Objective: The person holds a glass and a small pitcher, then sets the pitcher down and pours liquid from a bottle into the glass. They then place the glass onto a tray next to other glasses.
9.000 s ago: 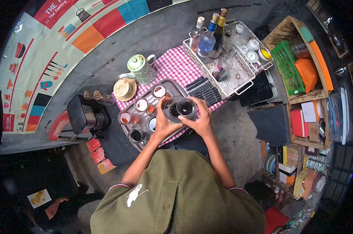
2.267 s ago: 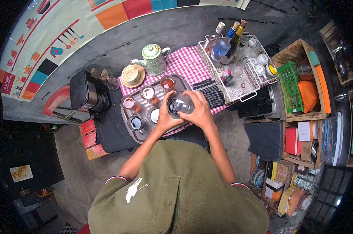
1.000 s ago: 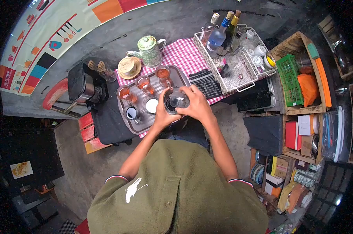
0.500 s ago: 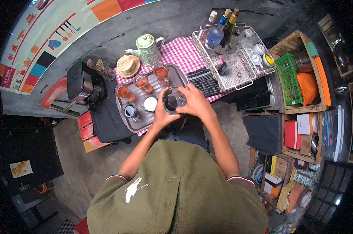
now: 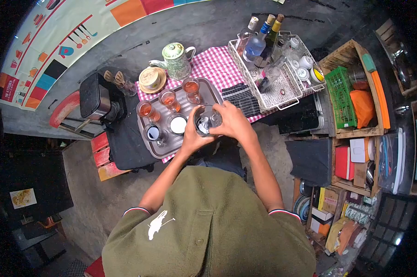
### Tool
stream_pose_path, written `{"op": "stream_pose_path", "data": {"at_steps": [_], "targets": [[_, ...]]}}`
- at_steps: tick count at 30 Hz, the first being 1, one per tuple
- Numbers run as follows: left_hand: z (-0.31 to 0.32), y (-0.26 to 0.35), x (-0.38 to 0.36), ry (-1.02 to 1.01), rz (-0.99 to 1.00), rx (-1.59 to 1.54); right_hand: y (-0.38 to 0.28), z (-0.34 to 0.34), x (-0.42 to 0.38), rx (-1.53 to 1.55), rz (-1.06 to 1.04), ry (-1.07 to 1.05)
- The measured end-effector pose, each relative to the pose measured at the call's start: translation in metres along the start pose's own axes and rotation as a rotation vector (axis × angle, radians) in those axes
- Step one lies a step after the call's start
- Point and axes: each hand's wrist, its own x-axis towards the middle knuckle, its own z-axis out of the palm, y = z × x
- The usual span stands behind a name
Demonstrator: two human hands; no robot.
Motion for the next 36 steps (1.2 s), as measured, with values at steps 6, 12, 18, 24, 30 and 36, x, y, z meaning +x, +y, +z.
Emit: {"op": "stream_pose_path", "data": {"at_steps": [6, 12, 18, 24, 30, 36], "targets": [[-0.002, -0.003, 0.003, 0.044, -0.092, -0.082, 0.002, 0.003, -0.001, 0.218, 0.016, 0.175], [-0.002, -0.013, 0.008, 0.088, -0.083, 0.048, 0.015, 0.018, -0.006, 0.448, 0.126, 0.288], [0.004, -0.037, 0.007, 0.076, -0.152, 0.029, 0.032, 0.034, -0.006, 0.615, 0.189, 0.334], [0.013, -0.059, -0.002, 0.141, -0.217, 0.069, 0.049, 0.039, -0.007, 0.684, 0.265, 0.311], [0.024, -0.065, 0.002, 0.199, -0.289, 0.157, 0.075, 0.034, 0.001, 0.795, 0.276, 0.225], [0.033, -0.067, 0.003, 0.194, -0.326, 0.344, 0.097, 0.025, 0.018, 0.829, 0.247, 0.089]]}}
